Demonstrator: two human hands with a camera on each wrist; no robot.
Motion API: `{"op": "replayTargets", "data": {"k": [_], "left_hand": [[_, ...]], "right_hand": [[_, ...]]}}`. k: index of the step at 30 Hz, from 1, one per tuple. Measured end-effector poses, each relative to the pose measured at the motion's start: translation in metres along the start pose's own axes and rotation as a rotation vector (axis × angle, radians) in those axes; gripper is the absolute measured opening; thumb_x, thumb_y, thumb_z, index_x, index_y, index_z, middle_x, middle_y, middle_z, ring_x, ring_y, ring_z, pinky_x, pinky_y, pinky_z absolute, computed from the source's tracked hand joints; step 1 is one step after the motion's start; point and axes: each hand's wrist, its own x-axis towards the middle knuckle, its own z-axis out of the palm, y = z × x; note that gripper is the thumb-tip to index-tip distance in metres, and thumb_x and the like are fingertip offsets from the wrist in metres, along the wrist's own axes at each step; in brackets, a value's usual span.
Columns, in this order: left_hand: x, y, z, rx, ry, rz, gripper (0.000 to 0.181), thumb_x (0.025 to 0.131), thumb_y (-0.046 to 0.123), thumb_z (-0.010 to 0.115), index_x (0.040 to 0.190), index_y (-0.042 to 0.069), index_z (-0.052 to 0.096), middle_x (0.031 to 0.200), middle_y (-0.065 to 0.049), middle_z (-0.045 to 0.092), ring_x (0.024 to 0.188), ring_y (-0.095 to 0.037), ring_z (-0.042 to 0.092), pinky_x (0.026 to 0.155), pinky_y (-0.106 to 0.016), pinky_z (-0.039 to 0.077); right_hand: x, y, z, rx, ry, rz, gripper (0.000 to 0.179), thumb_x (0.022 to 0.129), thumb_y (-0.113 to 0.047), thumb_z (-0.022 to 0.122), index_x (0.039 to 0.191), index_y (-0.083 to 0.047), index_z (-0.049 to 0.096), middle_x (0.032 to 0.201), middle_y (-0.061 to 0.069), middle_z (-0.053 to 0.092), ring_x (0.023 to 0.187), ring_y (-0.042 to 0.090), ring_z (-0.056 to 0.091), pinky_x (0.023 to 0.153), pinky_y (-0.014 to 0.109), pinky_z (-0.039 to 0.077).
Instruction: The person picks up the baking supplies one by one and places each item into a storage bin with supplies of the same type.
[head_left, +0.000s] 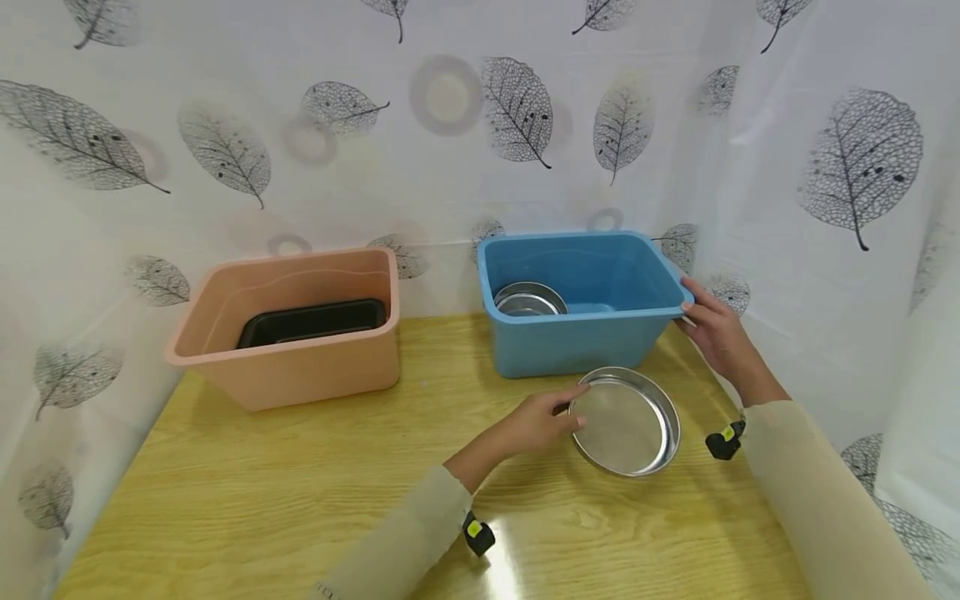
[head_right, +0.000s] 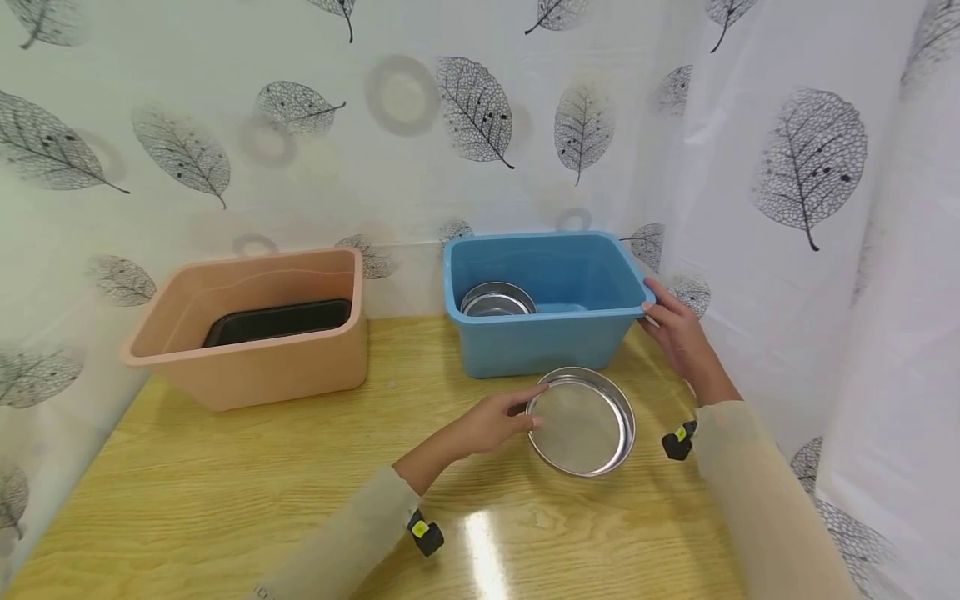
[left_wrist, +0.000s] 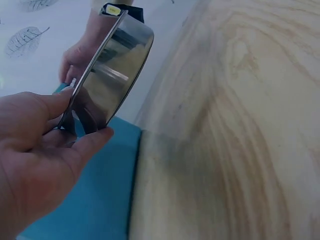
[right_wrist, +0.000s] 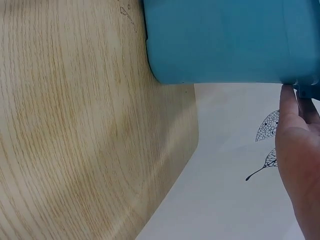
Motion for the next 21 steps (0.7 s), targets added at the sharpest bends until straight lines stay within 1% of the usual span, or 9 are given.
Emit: {"op": "replayTargets", "data": {"k": [3, 5, 8, 10, 12, 16, 19, 21], "left_hand": [[-0.005, 0.008, -0.012, -0.015, -0.018, 0.023, 0.058, 0.102, 0.022, 0.061, 0.156, 0.017, 0.039, 0.163, -0.007, 0.032, 0.149, -0.018, 0.033, 0.113, -0.024, 0.042], [-0.008, 0.014, -0.021, -0.033, -0.038, 0.036, 0.059, 0.103, 0.019, 0.06, 0.157, 0.015, 0.038, 0.165, -0.007, 0.028, 0.151, -0.018, 0.03, 0.113, -0.023, 0.041], [-0.012, 0.023, -0.035, -0.04, -0.051, 0.041, 0.06, 0.102, 0.018, 0.061, 0.157, 0.015, 0.037, 0.166, -0.006, 0.026, 0.151, -0.017, 0.029, 0.112, -0.023, 0.042], [-0.014, 0.029, -0.044, -0.031, -0.047, 0.042, 0.06, 0.102, 0.019, 0.061, 0.157, 0.017, 0.037, 0.166, -0.005, 0.026, 0.151, -0.016, 0.028, 0.113, -0.025, 0.042], [-0.014, 0.035, -0.053, -0.016, -0.039, 0.045, 0.06, 0.102, 0.02, 0.062, 0.157, 0.018, 0.038, 0.166, -0.004, 0.026, 0.151, -0.015, 0.029, 0.113, -0.027, 0.042], [-0.013, 0.046, -0.07, -0.012, -0.032, 0.035, 0.06, 0.101, 0.023, 0.062, 0.157, 0.021, 0.039, 0.166, -0.001, 0.026, 0.149, -0.015, 0.034, 0.109, -0.028, 0.047], [-0.012, 0.053, -0.082, -0.002, -0.021, 0.027, 0.061, 0.101, 0.026, 0.063, 0.157, 0.024, 0.038, 0.165, 0.0, 0.03, 0.144, -0.014, 0.042, 0.104, -0.028, 0.052], [-0.009, 0.058, -0.09, -0.014, -0.013, 0.022, 0.06, 0.102, 0.025, 0.062, 0.157, 0.024, 0.038, 0.163, -0.002, 0.035, 0.141, -0.015, 0.047, 0.103, -0.03, 0.053]], "right_hand": [[-0.001, 0.001, -0.001, 0.01, -0.019, -0.019, 0.065, 0.108, -0.012, 0.045, 0.164, -0.017, 0.011, 0.171, 0.003, -0.004, 0.156, 0.034, 0.002, 0.114, 0.023, 0.038], [-0.002, 0.002, -0.001, 0.021, -0.031, -0.031, 0.064, 0.109, -0.011, 0.043, 0.164, -0.018, 0.012, 0.171, 0.003, -0.005, 0.156, 0.035, 0.0, 0.108, 0.018, 0.044], [-0.002, 0.002, -0.002, 0.027, -0.044, -0.042, 0.063, 0.109, -0.01, 0.042, 0.164, -0.02, 0.012, 0.171, 0.003, -0.006, 0.156, 0.036, -0.001, 0.103, 0.015, 0.047], [-0.002, 0.002, -0.001, 0.04, -0.046, -0.046, 0.063, 0.109, -0.009, 0.042, 0.164, -0.02, 0.012, 0.171, 0.003, -0.006, 0.156, 0.036, -0.002, 0.102, 0.014, 0.047], [-0.001, 0.002, -0.001, 0.051, -0.049, -0.049, 0.064, 0.109, -0.008, 0.042, 0.164, -0.017, 0.01, 0.171, 0.003, -0.007, 0.155, 0.037, -0.003, 0.101, 0.014, 0.048], [-0.001, 0.001, -0.001, 0.042, -0.038, -0.038, 0.065, 0.108, -0.008, 0.042, 0.164, -0.014, 0.008, 0.171, 0.003, -0.007, 0.155, 0.037, -0.002, 0.101, 0.014, 0.047], [0.0, 0.001, -0.001, -0.004, -0.017, -0.014, 0.065, 0.108, -0.011, 0.044, 0.164, -0.017, 0.01, 0.171, 0.002, -0.005, 0.156, 0.036, 0.0, 0.109, 0.019, 0.042], [-0.001, 0.0, 0.0, -0.026, -0.005, 0.002, 0.065, 0.108, -0.012, 0.045, 0.164, -0.02, 0.012, 0.171, 0.001, -0.004, 0.156, 0.035, 0.002, 0.116, 0.027, 0.035]]}}
